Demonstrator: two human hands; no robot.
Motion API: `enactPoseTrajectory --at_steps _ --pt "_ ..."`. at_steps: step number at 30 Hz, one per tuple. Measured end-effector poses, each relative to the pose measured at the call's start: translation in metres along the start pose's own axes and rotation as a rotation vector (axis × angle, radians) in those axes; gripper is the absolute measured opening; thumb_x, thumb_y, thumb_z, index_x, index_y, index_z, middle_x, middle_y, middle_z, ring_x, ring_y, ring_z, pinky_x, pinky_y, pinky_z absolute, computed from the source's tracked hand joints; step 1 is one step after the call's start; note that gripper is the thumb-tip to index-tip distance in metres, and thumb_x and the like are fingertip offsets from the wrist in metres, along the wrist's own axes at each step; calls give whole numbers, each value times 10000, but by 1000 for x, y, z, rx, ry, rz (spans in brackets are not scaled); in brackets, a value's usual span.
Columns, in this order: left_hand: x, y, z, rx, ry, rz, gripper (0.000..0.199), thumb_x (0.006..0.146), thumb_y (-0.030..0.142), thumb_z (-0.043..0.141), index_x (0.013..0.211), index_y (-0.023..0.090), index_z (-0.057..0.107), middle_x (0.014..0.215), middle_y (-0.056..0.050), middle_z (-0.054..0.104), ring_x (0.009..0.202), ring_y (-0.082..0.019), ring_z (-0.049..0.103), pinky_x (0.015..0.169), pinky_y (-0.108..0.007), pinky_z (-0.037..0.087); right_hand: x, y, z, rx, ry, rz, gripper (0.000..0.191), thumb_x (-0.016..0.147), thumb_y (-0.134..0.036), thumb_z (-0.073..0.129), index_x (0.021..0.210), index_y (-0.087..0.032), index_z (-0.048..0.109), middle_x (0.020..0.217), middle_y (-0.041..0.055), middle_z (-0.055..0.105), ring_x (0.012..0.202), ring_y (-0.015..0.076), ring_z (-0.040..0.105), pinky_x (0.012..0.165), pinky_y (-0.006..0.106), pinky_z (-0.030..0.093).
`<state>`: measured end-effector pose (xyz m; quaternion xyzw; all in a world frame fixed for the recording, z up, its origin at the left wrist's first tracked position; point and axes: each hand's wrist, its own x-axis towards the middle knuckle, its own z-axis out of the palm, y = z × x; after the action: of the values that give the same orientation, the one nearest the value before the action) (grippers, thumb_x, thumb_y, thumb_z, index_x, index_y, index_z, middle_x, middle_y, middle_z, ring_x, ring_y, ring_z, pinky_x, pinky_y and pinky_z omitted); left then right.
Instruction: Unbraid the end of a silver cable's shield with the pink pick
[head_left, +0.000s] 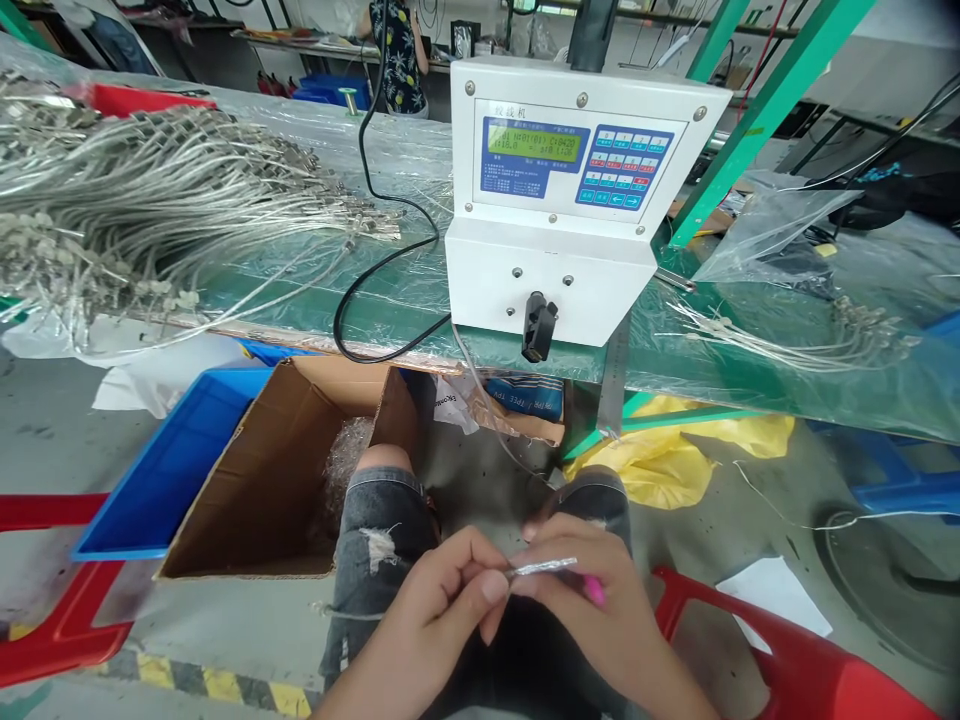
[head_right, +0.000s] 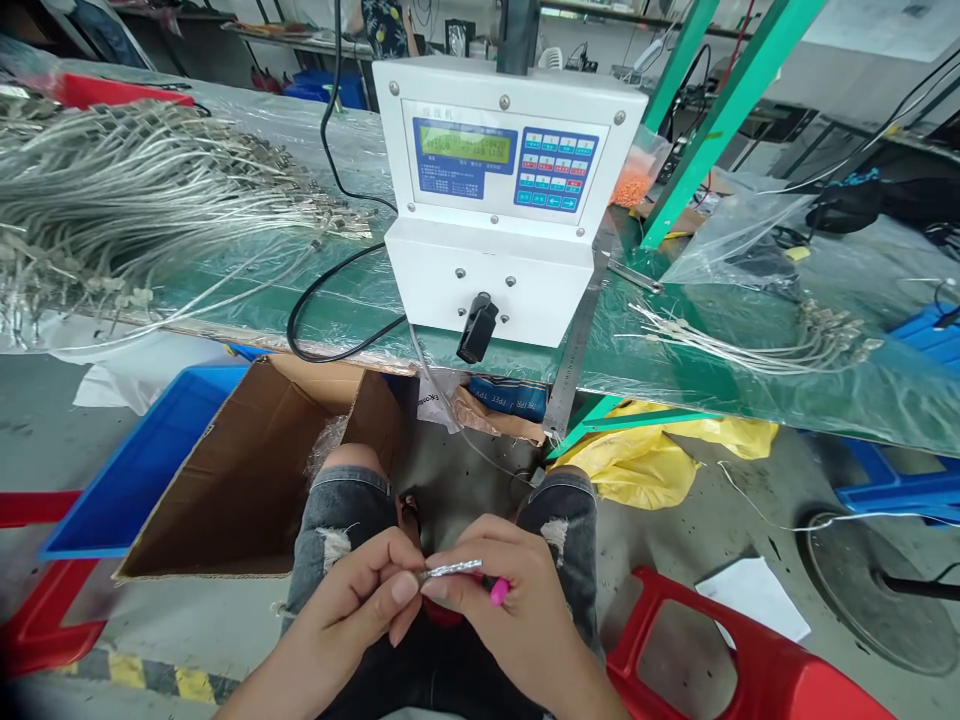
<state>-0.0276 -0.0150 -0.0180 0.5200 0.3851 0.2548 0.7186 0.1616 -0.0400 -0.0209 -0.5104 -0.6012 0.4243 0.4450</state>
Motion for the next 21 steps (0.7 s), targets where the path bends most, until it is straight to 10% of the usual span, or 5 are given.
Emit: enactPoseTrajectory --at_steps 21 --pt "4 -5 9 -2 90 13 175 980 362 533 964 221 635 759 14 606 708 -141 537 623 -257 410 1 -10 5 258 25 242 161 844 -276 646 708 -189 643 725 2 597 716 148 577 615 237 437"
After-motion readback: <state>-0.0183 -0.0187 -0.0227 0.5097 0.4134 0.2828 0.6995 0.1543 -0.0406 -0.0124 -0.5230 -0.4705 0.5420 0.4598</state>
